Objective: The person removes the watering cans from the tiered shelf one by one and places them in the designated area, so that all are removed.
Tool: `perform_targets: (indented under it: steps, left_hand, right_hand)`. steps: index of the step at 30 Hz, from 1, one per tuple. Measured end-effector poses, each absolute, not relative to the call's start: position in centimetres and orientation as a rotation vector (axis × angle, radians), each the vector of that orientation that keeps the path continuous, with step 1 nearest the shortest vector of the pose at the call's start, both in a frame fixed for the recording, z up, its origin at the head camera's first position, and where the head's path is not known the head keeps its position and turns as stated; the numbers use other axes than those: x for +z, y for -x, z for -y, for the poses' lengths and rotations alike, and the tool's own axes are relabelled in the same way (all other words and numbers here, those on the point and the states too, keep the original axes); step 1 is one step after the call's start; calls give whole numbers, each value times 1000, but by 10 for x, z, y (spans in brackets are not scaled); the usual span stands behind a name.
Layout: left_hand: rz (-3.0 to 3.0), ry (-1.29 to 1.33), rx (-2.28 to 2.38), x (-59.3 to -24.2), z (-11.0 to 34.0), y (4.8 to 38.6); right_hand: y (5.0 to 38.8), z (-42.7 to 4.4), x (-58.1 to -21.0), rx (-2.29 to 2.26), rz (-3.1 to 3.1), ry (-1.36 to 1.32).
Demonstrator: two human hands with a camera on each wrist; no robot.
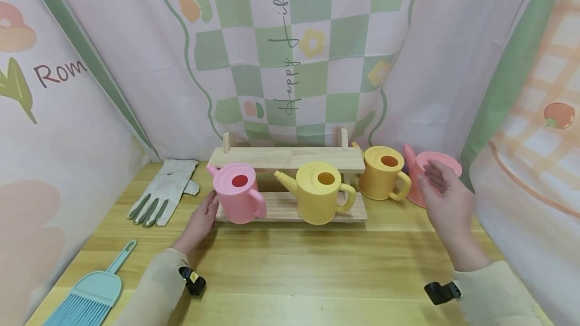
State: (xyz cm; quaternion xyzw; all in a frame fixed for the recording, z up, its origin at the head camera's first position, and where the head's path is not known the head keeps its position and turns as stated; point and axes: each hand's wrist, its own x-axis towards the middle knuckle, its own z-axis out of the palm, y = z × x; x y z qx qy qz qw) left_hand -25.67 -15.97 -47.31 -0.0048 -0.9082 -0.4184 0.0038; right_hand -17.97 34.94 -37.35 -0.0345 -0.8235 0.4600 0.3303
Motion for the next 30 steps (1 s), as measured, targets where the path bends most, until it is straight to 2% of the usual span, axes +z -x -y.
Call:
perform_targets:
  steps: [11,30]
  left_hand:
    - [2853,-6,-1342,-473,160,256]
    - [2835,18,-1361,-473,160,256]
  right_hand:
    - [176,-308,-374,1209,2419,-284]
    - [182,-275,-397,1187,2560,-301]
